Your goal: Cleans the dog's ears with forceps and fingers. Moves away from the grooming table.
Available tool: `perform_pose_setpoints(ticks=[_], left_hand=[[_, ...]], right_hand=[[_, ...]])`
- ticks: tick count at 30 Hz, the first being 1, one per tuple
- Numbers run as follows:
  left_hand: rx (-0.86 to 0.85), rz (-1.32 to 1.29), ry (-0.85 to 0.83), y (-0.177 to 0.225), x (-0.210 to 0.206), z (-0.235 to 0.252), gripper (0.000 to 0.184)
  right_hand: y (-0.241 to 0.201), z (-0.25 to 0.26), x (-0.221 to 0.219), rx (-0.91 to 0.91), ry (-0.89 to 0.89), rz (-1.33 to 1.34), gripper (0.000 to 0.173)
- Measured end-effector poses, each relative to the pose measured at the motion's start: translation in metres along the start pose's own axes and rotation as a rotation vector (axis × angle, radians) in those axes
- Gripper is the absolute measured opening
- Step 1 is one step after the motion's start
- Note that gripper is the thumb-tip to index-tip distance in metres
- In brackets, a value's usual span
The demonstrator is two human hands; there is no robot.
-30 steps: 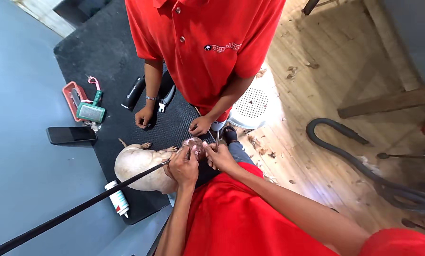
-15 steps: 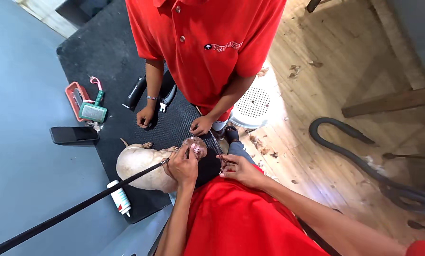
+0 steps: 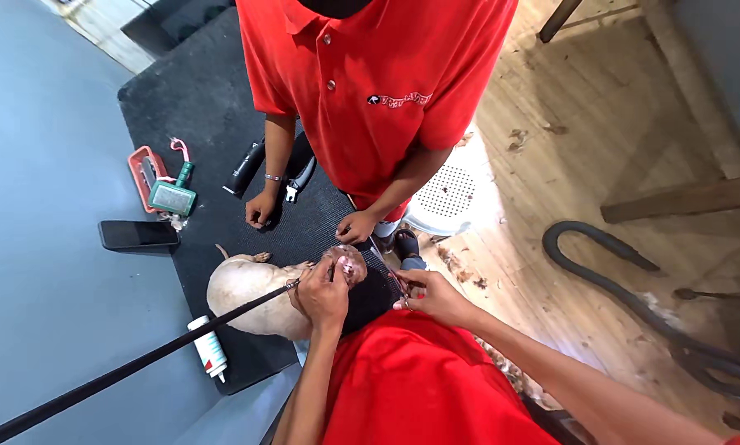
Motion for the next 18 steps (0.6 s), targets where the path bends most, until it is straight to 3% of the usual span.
perform_pose_setpoints(ticks=[3, 5, 11, 18], left_hand=[[-0.005, 0.001, -0.014, 0.0, -0.001, 0.0, 0.017], [-0.009, -0.001, -0.021, 0.0, -0.001, 0.001, 0.019], [-0.005, -0.022, -0.044, 0.001, -0.001, 0.002, 0.018], [0.015, -0.024, -0.056, 0.001, 0.0, 0.002, 0.02]], right_hand=[[-0.019, 0.002, 0.01, 0.36, 0.123, -0.432, 0.062], [-0.026, 0.006, 0.017, 0.509, 0.135, -0.612, 0.066], [-0.037, 0.032, 0.037, 0.742, 0.089, -0.845, 0.067], [-0.048, 0.054, 0.036, 0.823, -0.014, -0.91, 0.059]])
Point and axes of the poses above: each hand's wrist, its own z-axis towards the middle knuckle, its own x-axis out of the back of the hand, y = z × x, the point moved 8 cm from there along z, towards the middle knuckle, and after that the axes turned 14 degrees about -z, right-handed, at the moved point
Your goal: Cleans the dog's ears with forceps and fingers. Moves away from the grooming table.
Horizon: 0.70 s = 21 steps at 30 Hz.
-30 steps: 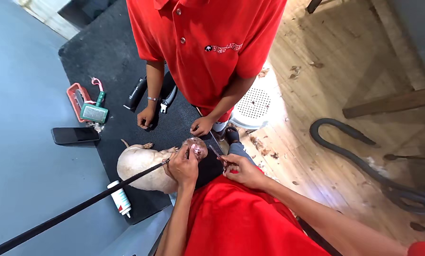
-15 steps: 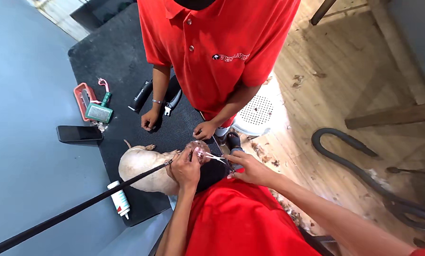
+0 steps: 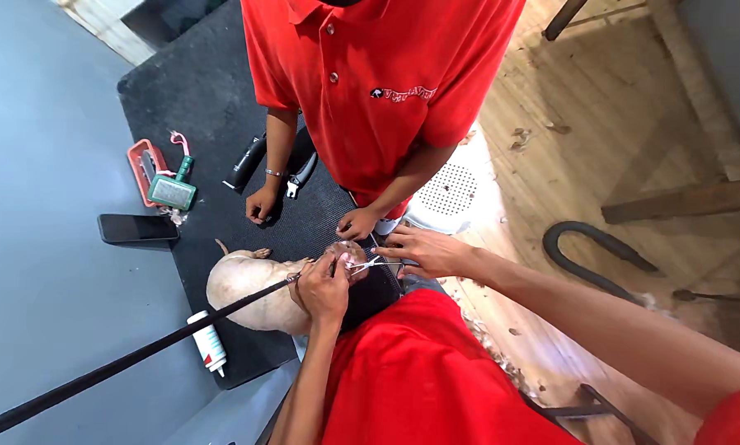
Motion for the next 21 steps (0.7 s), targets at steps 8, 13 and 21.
perform_pose_setpoints(ticks=[8, 13, 21], left_hand=[[0.032, -0.012, 0.001, 0.0002, 0.0035, 0.0026, 0.022], [0.043, -0.017, 0.013, 0.0013, 0.0054, 0.0033, 0.022], [0.054, -0.004, 0.013, 0.0013, 0.0079, 0.0059, 0.025]], right_hand=[[0.0011, -0.0009, 0.0066, 0.031, 0.022, -0.006, 0.049], [-0.0021, 0.0028, 0.0062, 0.031, 0.035, 0.028, 0.05], [-0.0035, 0.0013, 0.0059, 0.029, -0.042, -0.02, 0.048]])
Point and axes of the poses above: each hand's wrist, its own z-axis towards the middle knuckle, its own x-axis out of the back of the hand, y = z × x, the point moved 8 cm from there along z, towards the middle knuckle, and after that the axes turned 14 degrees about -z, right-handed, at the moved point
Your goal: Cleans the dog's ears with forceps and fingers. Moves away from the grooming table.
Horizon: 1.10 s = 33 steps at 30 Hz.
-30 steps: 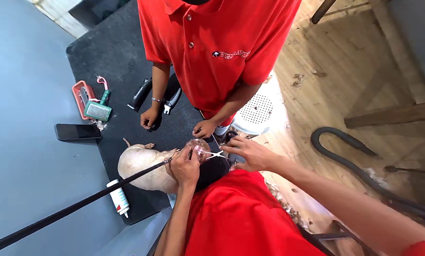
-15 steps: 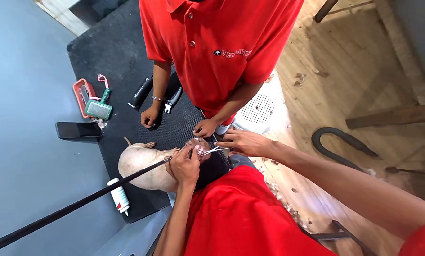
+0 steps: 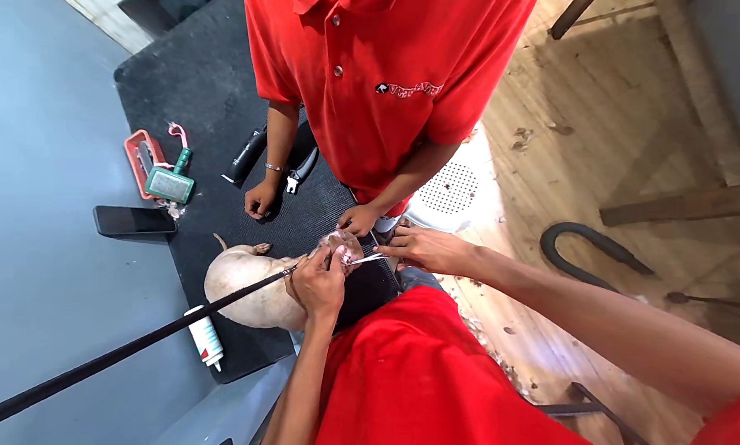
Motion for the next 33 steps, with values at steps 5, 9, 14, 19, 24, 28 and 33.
perform_pose_setpoints(ticks=[5, 9, 14, 19, 24, 28, 33], left_hand=[[-0.026, 0.023, 0.0, 0.002, -0.001, -0.001, 0.024], [-0.091, 0.028, 0.017, 0.005, -0.003, -0.003, 0.022], [-0.062, -0.064, -0.019, 0.0, 0.004, 0.003, 0.018], [-0.05, -0.164, 0.009, 0.003, 0.013, 0.011, 0.012], [-0.085, -0.057, 0.033, 0.009, 0.007, 0.002, 0.019], [-0.062, -0.104, -0.019, 0.001, 0.0, -0.001, 0.014], [0.0, -0.038, -0.1, -0.002, -0.005, -0.002, 0.018]], right_hand=[[-0.013, -0.004, 0.009, -0.059, -0.274, -0.04, 0.035], [-0.038, 0.001, 0.024, -0.175, -0.404, 0.568, 0.018], [-0.044, 0.013, 0.025, -0.731, -0.372, 1.886, 0.051], [-0.015, 0.057, 0.075, -0.697, 0.396, 1.725, 0.01], [-0.033, 0.107, 0.088, -0.214, 0.449, 1.771, 0.02], [-0.034, 0.092, 0.11, -0.105, 0.495, 0.884, 0.033], [-0.052, 0.061, 0.105, -0.31, -0.051, -0.176, 0.07]])
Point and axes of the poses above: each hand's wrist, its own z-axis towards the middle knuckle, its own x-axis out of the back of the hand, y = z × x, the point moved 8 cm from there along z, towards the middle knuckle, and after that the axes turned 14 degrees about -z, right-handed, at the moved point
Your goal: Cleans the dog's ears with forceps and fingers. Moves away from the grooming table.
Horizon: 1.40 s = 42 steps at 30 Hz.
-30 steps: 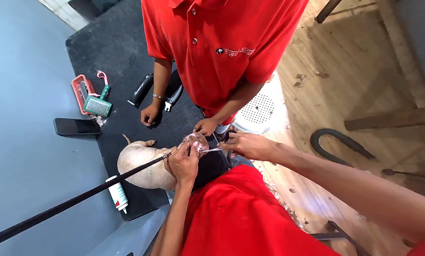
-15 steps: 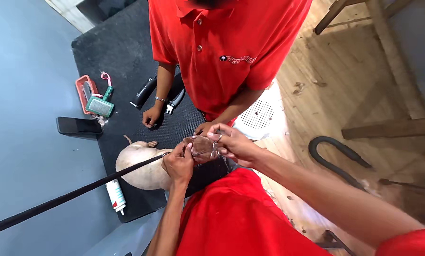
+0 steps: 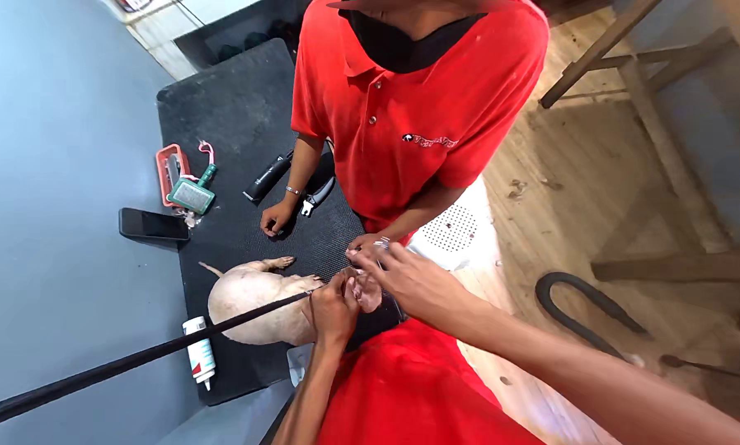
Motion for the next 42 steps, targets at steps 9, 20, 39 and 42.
perform_pose_setpoints(ticks=[9, 20, 39, 42], left_hand=[[0.077, 0.003, -0.04, -0.001, 0.004, 0.001, 0.015], [0.047, -0.077, -0.001, 0.0, 0.012, 0.012, 0.015], [-0.041, -0.858, 0.003, 0.002, 0.042, 0.027, 0.014], [-0.039, -0.911, -0.068, 0.004, 0.041, 0.025, 0.021]], right_hand=[[0.019, -0.023, -0.018, -0.163, -0.293, 1.867, 0.047], [0.021, 0.008, 0.02, -0.157, -0.576, 0.503, 0.04], [-0.021, 0.119, 0.116, 0.305, -0.276, -0.208, 0.028], [0.006, 0.127, 0.096, 0.267, -0.451, 0.084, 0.041]])
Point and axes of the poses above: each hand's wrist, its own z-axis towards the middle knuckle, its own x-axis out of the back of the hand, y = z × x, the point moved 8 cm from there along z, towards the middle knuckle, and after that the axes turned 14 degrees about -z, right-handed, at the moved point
